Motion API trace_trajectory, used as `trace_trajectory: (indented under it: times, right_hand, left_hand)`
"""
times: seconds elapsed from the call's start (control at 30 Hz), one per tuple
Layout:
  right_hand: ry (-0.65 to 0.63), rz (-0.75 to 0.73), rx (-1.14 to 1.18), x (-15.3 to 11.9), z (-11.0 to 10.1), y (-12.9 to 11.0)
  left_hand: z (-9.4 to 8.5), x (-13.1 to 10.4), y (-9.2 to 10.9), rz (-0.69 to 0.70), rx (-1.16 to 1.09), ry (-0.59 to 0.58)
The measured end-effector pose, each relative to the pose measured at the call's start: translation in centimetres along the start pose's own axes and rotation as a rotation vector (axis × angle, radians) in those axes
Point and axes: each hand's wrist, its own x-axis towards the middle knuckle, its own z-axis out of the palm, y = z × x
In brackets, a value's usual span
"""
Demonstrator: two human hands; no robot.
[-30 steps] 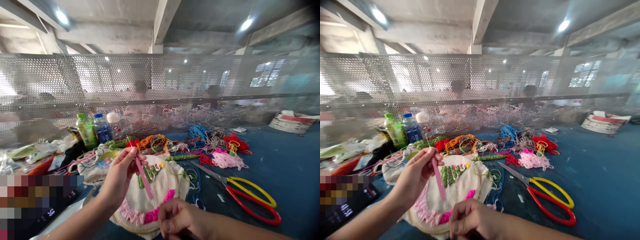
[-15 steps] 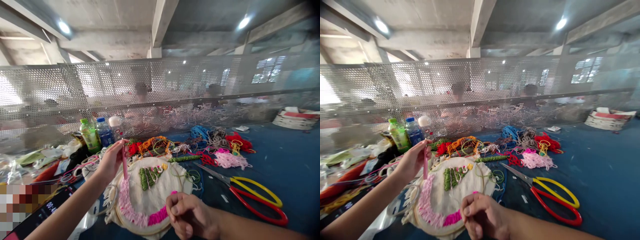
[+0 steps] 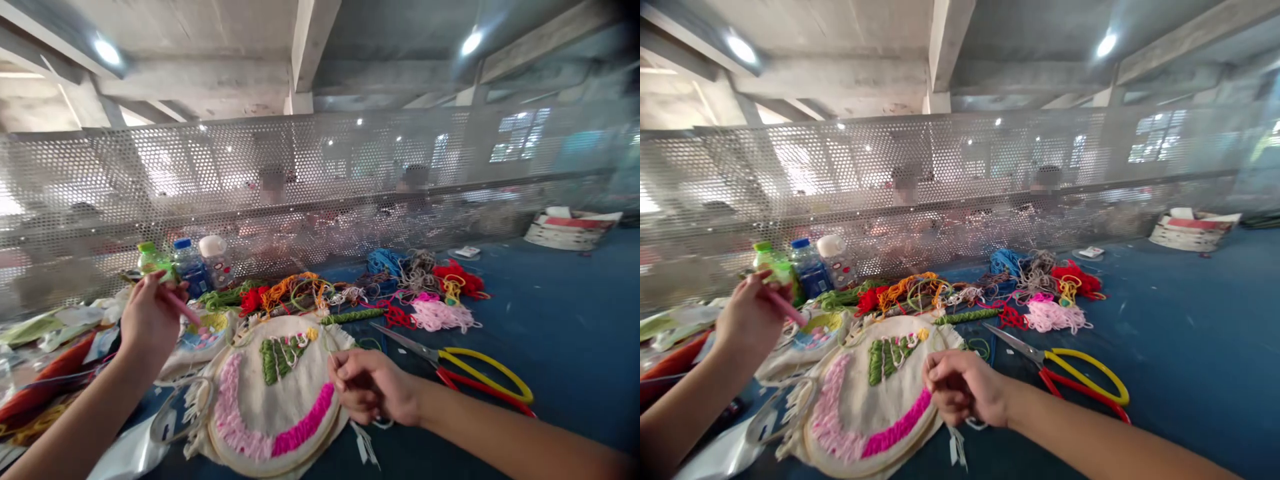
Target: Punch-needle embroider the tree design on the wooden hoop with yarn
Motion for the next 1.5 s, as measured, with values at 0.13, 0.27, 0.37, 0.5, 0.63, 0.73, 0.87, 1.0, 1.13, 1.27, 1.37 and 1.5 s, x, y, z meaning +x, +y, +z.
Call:
trace_trajectory:
  times: [0.13,0.27,0.37,0.5,0.63,0.73,0.87,1.0,1.13,1.27,1.37,1.5]
  right_hand:
    - [0.074,-0.121,-0.072,0.2,0.1,-0.9]
    - [0.226,-0.285,-0.152,0.8,0.5,-0.6]
    - [0.266,-0.34,-0.189,0.8,0.8,0.0]
    - [0.253,-0.379,-0.277,0.4,1.2,0.5]
    - [0.268,-0.389,-0.368,0.1,1.8,0.7]
    - [0.29,-0.381,-0.373,0.0,2.3,0.8]
    - [0.266,-0.381,-0.357,-0.1,2.9,0.7]
    - [0.265,-0.379,-0.393,-0.2,3.1,0.6]
    - [0.293,-0.306,-0.464,-0.1,2.7,1.0]
    - [0.325,-0.324,-0.46,-0.1,2.1,1.1]
    - [0.353,-0.311,-0.468,-0.2,2.1,1.0]
    - [0.348,-0.221,-0.498,-0.3,2.5,1.4]
  left_hand:
    - [0.6,-2.3,-2.1,-0.094,0.147,-0.202]
    - [2.9,-9.3,-4.3,-0.296,0.381,-0.573]
    - [4.3,-14.0,-4.3,-0.361,0.713,-1.073]
    - [4.5,-16.0,-3.8,-0.375,0.811,-1.155]
    - [4.1,-15.7,-4.3,-0.356,0.814,-1.092]
    - [4.0,-15.7,-4.7,-0.351,0.811,-1.103]
    - [3.9,-16.0,-5.0,-0.383,0.809,-1.09]
    - [3.6,-15.9,-5.3,-0.365,0.793,-1.07]
    - [3.7,-15.5,-5.2,-0.319,0.788,-1.108]
    - [3.8,-15.5,-5.0,-0.328,0.834,-1.11]
    - [3.9,-15.8,-4.5,-0.333,0.884,-1.126]
    - [4.1,-16.4,-3.9,-0.347,0.921,-1.178]
